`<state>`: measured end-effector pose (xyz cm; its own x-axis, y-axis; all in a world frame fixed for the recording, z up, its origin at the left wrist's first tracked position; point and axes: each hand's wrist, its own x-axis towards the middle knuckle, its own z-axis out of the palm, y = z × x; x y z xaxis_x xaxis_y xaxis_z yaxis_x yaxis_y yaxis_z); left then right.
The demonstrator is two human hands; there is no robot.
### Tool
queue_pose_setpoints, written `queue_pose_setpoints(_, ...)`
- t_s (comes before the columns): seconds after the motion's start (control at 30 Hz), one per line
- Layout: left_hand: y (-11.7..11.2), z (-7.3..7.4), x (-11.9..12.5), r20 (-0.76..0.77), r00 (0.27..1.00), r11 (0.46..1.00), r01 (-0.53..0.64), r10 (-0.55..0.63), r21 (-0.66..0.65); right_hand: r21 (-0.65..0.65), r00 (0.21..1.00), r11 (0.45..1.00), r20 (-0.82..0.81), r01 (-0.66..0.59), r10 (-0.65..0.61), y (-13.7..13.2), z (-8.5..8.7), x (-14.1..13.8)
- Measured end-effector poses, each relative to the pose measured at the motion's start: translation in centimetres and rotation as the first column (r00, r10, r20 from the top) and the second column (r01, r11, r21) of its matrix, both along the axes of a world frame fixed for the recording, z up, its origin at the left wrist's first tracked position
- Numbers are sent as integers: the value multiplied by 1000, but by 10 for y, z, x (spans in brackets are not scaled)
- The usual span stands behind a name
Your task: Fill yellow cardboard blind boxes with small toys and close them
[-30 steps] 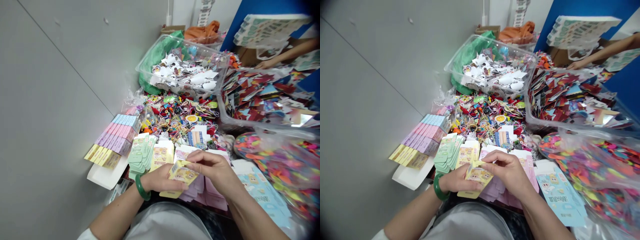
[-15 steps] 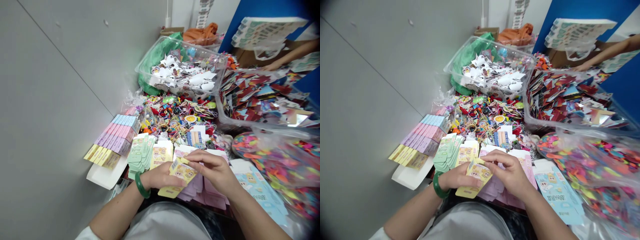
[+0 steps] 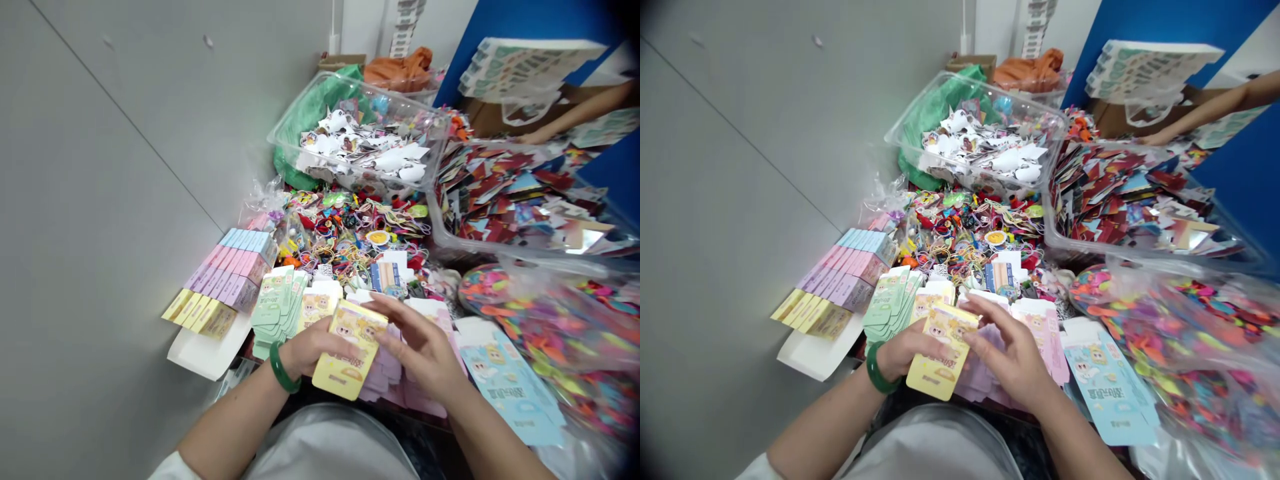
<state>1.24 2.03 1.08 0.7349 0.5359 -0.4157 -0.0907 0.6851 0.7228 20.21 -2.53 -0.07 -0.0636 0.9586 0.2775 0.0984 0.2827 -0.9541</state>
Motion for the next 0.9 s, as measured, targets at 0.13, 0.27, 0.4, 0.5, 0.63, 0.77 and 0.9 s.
queue_pose_setpoints(0.13,2,2,-3,-35,997,954,75,-68,291,99,996,991,-15,88,-87,-1,5,3)
queue_pose_setpoints(0.27,2,-1,-8,-121,989,791,139,-83,596,304,996,953,87,8,-36,0,10,6)
queue_pose_setpoints(0.4,2,-4,-11,-190,980,719,178,-65,671,423,970,905,236,-45,-62,1,11,7)
queue_pose_setpoints(0.5,3,0,-8,-280,955,672,274,-102,688,396,959,914,282,-87,-31,1,15,4)
queue_pose_setpoints(0.63,2,11,1,-311,947,602,294,-78,743,266,975,953,203,-143,89,4,22,-2)
queue_pose_setpoints(0.77,-4,12,2,-231,967,609,121,104,784,88,997,995,59,-51,46,8,18,-2)
queue_pose_setpoints(0.9,-7,9,-4,-219,944,437,92,248,895,-12,995,996,32,92,-91,11,13,-3)
